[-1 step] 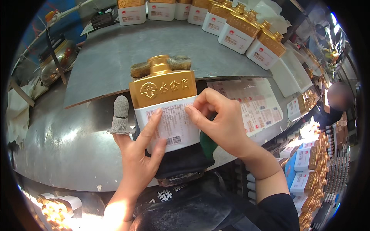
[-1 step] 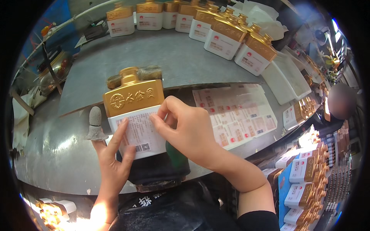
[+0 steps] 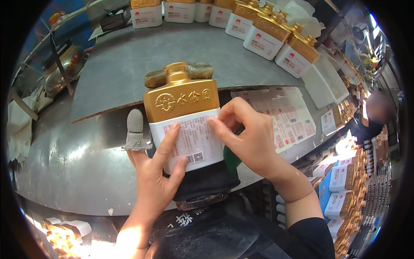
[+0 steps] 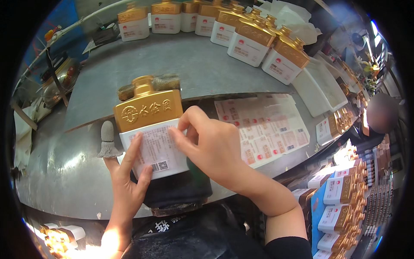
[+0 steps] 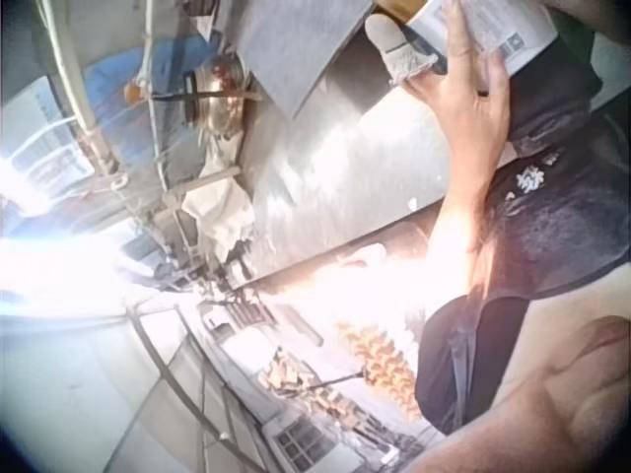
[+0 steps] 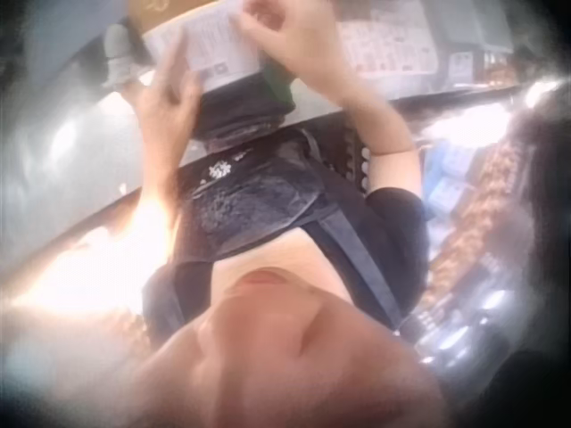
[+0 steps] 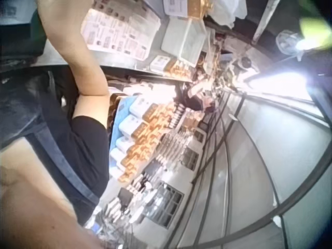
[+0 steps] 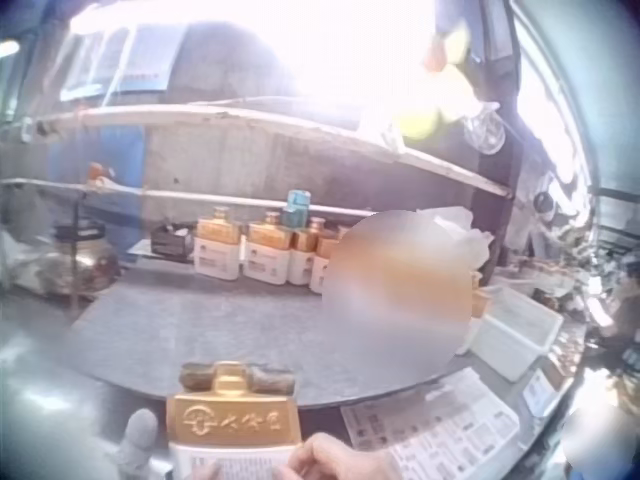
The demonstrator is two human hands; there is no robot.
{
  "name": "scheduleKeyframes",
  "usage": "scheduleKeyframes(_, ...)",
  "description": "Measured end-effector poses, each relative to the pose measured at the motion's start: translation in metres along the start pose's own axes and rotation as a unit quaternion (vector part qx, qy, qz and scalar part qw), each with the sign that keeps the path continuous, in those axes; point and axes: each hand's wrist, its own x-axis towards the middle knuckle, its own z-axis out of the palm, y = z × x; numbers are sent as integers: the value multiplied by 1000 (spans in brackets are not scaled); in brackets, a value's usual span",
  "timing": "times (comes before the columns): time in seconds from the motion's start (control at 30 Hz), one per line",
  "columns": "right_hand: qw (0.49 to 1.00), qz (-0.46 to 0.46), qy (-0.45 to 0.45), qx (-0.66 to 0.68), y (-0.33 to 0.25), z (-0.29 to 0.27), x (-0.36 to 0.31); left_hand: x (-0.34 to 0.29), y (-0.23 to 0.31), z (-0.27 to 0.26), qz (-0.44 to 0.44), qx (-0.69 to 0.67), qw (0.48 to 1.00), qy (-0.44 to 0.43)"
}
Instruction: The person applies adhesive labels to the sides of gold and white bottles using a green plastic squeegee to smooth them out. They handle the bottles one by one, peeling the backing from the labels and pressing them onto the containers before placing the finished items on a nearby table.
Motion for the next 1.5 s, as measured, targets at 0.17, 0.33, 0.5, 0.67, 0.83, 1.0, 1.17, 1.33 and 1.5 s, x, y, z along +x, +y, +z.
scheduleKeyframes(0.17, 958, -211, 55, -185, 21, -2, -22, 1, -2, -5, 9, 36, 999, -15)
scheduleKeyframes(0.33, 958, -169, -26, -230, 16, 2, -28, 6, -4, -5, 0, 68, 998, -14)
scheduleKeyframes(0.5, 972, -124, -61, -193, 21, 1, -31, 8, -3, -6, -24, 88, 995, -39)
scheduleKeyframes(0.67, 983, -111, -59, -131, 18, -7, -25, 6, -8, -13, -32, -37, 999, -5)
scheduleKeyframes(0.83, 965, -152, -58, -204, 19, 0, -26, 8, -5, -4, -9, -7, 1000, -15)
scheduleKeyframes(1.0, 966, -150, -58, -202, 21, 0, -27, 5, -4, -5, -18, 19, 999, -25)
scheduleKeyframes(1.17, 997, -73, -32, -2, 26, -8, -18, 6, -19, -1, -17, -170, 985, 33)
scheduleKeyframes(1.33, 993, 3, -32, 117, 26, -1, 7, 36, -12, 3, -38, -269, 960, 65)
scheduleKeyframes(1.5, 992, 45, -47, 110, 23, 0, 12, 42, -8, 8, -56, -318, 943, 79)
